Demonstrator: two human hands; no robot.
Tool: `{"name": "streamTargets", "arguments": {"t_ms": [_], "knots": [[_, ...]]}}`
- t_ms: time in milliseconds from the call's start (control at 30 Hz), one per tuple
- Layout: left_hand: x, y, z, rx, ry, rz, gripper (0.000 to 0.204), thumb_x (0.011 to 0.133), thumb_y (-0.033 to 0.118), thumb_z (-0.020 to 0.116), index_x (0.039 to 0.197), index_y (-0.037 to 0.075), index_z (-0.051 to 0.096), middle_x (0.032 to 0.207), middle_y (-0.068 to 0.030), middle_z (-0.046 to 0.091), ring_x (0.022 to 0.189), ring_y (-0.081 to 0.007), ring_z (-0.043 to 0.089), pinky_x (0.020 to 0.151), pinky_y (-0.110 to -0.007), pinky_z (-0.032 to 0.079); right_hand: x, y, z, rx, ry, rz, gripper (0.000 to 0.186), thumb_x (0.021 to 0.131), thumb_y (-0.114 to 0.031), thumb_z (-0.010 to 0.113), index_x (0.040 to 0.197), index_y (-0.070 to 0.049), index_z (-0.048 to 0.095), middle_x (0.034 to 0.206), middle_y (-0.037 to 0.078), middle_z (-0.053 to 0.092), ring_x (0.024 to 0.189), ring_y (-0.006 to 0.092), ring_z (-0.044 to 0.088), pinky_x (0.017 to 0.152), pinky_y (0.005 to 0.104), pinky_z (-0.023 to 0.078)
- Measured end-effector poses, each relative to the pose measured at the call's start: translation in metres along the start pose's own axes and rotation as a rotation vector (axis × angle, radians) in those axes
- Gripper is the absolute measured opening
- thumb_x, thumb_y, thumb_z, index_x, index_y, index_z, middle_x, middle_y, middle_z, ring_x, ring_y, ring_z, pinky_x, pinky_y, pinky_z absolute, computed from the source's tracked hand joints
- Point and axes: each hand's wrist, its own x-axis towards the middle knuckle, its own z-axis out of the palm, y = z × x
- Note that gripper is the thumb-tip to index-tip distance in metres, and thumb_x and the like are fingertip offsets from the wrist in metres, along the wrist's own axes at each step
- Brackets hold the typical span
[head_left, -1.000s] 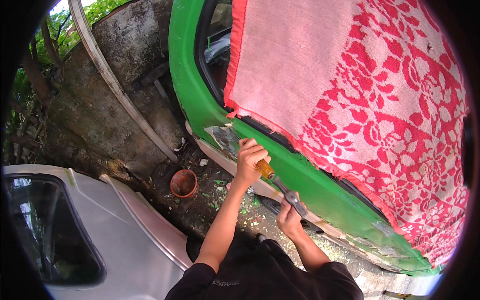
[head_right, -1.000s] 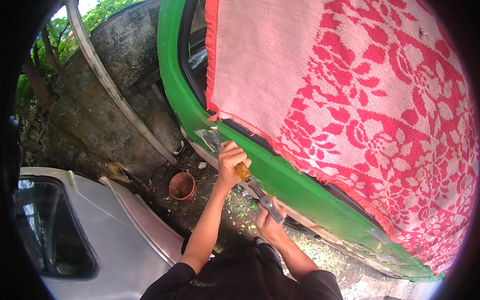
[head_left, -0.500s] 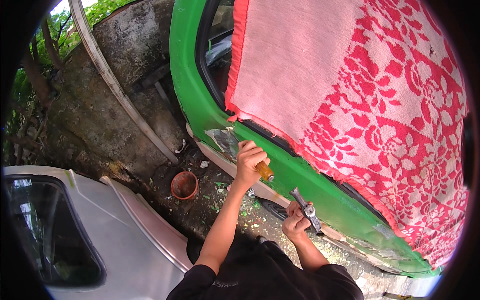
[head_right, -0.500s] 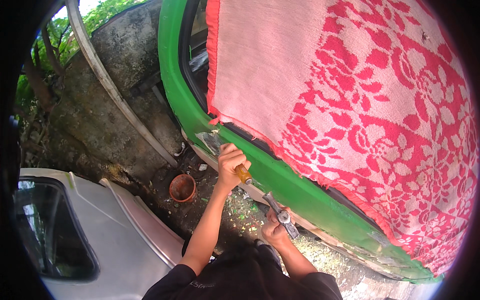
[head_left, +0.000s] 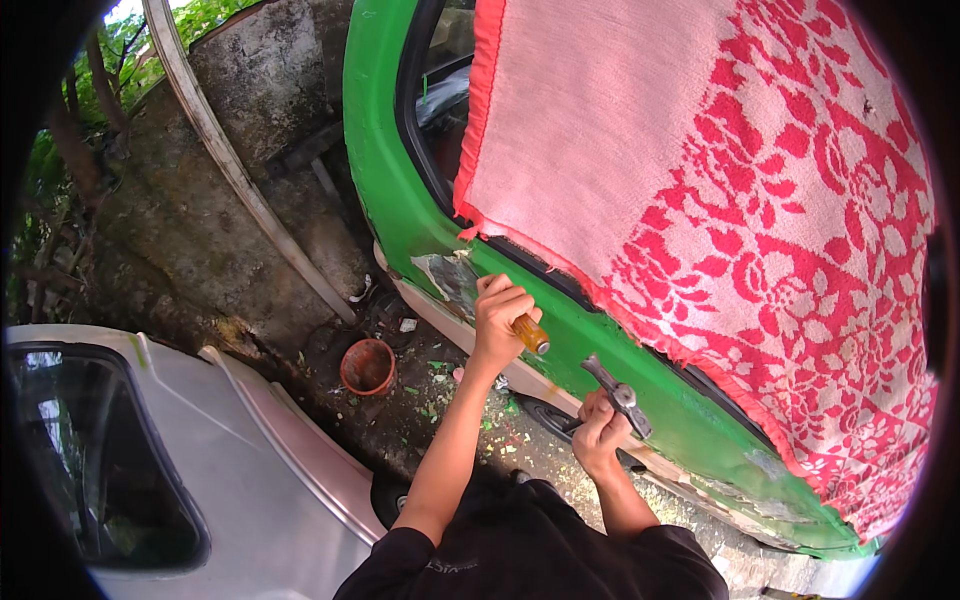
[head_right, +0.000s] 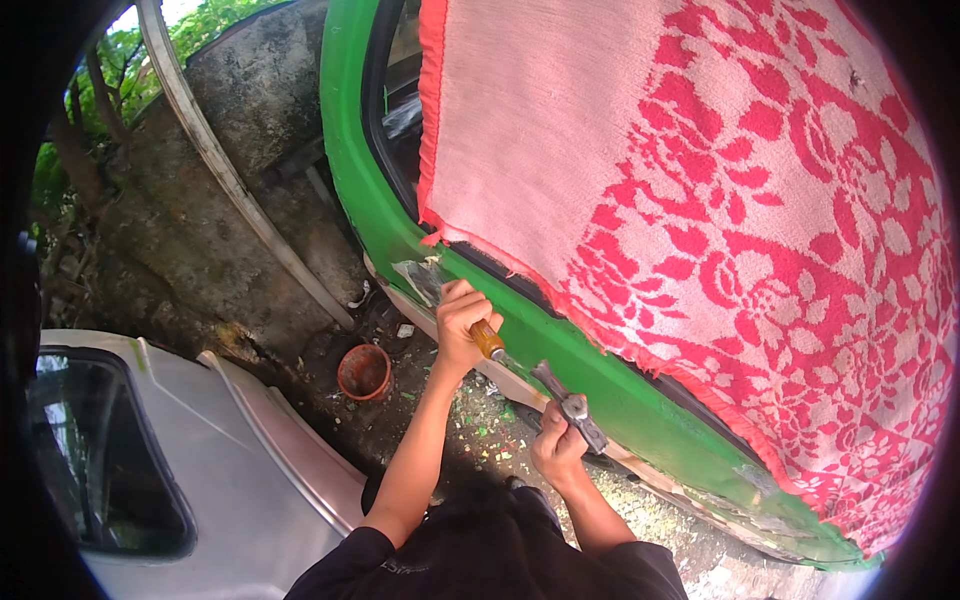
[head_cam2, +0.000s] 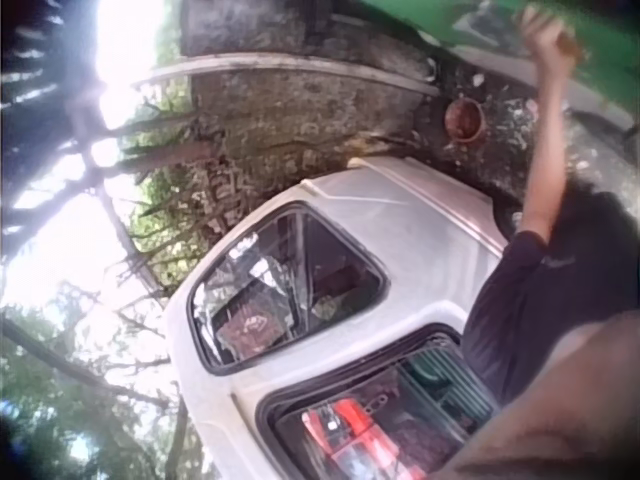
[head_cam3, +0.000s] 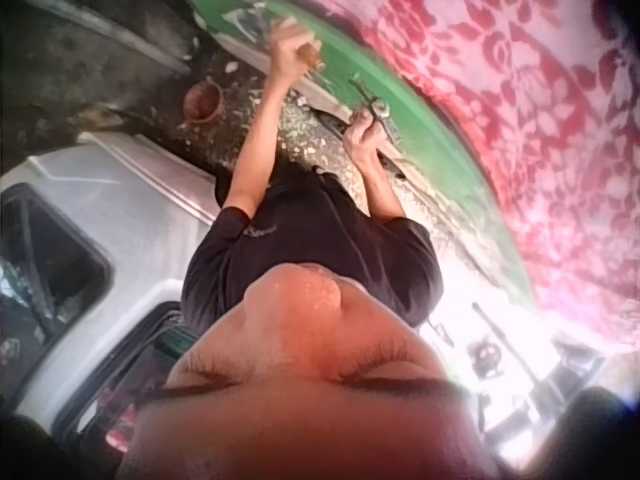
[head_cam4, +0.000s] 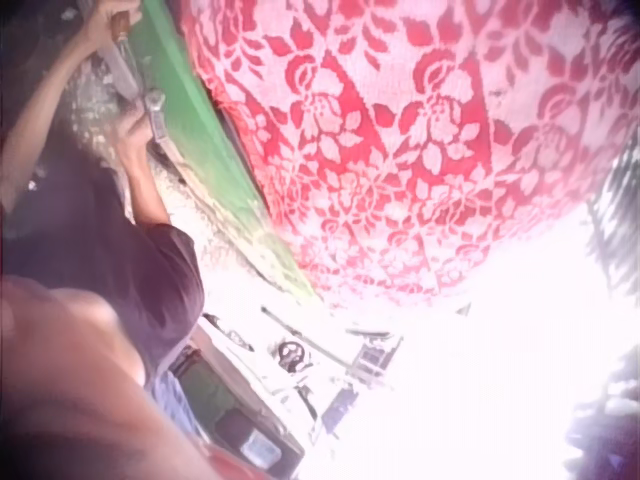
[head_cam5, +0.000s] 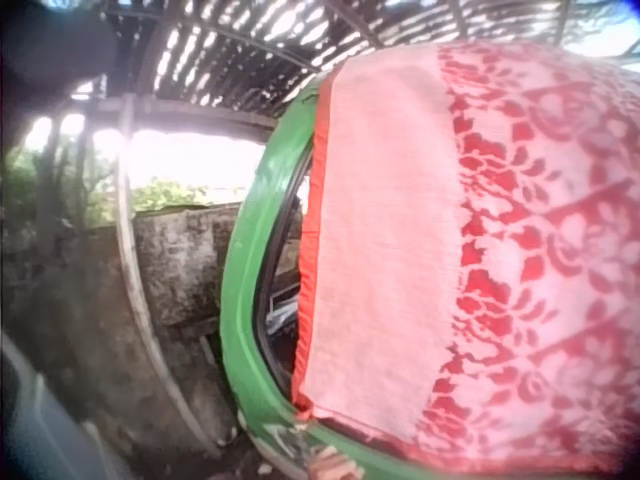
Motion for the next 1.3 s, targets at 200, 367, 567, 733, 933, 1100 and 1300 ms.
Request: {"name": "streamTargets", "arguments": {"t_ms": [200, 367, 567, 733, 933, 1100, 1300], "knots": [[0.001, -0.003, 0.004, 0.021, 0.006, 0.004, 0.033, 0.063, -0.002, 0.068, 0.059, 0.004, 0.036, 0.057, -0.0061, 0.038, 0.062, -0.0248, 0.043, 0.072, -0.036, 0.036, 0.022, -0.004, 0.011, -0.350, -0.142, -0.124, 0.014, 0.100, -0.011, 0.043, 0.088, -0.004, 0.045, 0.065, 0.003, 0.044, 0.051, 0.0107, 0.040, 0.048, 0.0276, 0.034], [0.006, -0.001, -0.001, -0.011, 0.001, -0.029, 0.033, 0.065, 0.000, 0.069, 0.060, 0.004, 0.037, 0.058, -0.0059, 0.040, 0.064, -0.0253, 0.044, 0.073, -0.037, 0.035, 0.014, 0.001, 0.011, 0.119, 0.006, -0.264, 0.024, 0.106, -0.020, 0.038, 0.095, -0.002, 0.049, 0.066, 0.000, 0.043, 0.053, 0.0088, 0.039, 0.048, 0.0267, 0.033], [0.009, -0.003, -0.007, -0.039, 0.025, -0.083, 0.033, 0.066, 0.001, 0.070, 0.060, 0.005, 0.037, 0.058, -0.0061, 0.039, 0.064, -0.0256, 0.043, 0.074, -0.037, 0.035, 0.015, -0.010, 0.007, -0.150, -0.144, -0.050, 0.012, 0.099, -0.008, 0.048, 0.089, -0.002, 0.050, 0.069, 0.011, 0.053, 0.053, 0.0163, 0.050, 0.052, 0.0318, 0.040], [0.007, -0.002, 0.001, -0.018, -0.006, -0.084, 0.032, 0.066, 0.001, 0.069, 0.060, 0.005, 0.038, 0.059, -0.0065, 0.040, 0.065, -0.0264, 0.044, 0.075, -0.038, 0.035, 0.026, -0.013, 0.010, -0.325, -0.138, -0.155, 0.015, 0.101, -0.010, 0.043, 0.089, -0.004, 0.048, 0.067, 0.003, 0.045, 0.053, 0.0097, 0.042, 0.049, 0.0286, 0.036], [0.009, -0.004, 0.001, 0.002, 0.004, -0.076, 0.032, 0.066, 0.001, 0.070, 0.062, 0.004, 0.039, 0.059, -0.0067, 0.041, 0.065, -0.0271, 0.044, 0.074, -0.038, 0.035, 0.025, -0.006, 0.000, -0.263, -0.065, -0.186, 0.013, 0.095, -0.004, 0.047, 0.084, -0.003, 0.051, 0.068, 0.008, 0.048, 0.053, 0.0197, 0.049, 0.052, 0.0348, 0.041], [0.012, -0.002, 0.007, 0.013, 0.017, -0.070, 0.034, 0.063, -0.001, 0.069, 0.061, 0.004, 0.036, 0.057, -0.0068, 0.038, 0.061, -0.0256, 0.041, 0.071, -0.037, 0.035, 0.038, -0.033, 0.013, -0.371, -0.059, -0.123, 0.014, 0.097, -0.006, 0.046, 0.085, -0.003, 0.051, 0.064, 0.005, 0.047, 0.053, 0.0172, 0.051, 0.049, 0.0347, 0.040], [0.016, -0.005, 0.007, 0.011, 0.041, -0.098, 0.033, 0.064, -0.001, 0.069, 0.061, 0.004, 0.037, 0.058, -0.0065, 0.038, 0.063, -0.0258, 0.042, 0.073, -0.037, 0.035, 0.048, -0.035, 0.026, -0.454, -0.135, -0.228, 0.028, 0.107, -0.025, 0.042, 0.087, -0.004, 0.044, 0.063, -0.003, 0.037, 0.051, 0.0055, 0.036, 0.044, 0.0250, 0.025]]}}
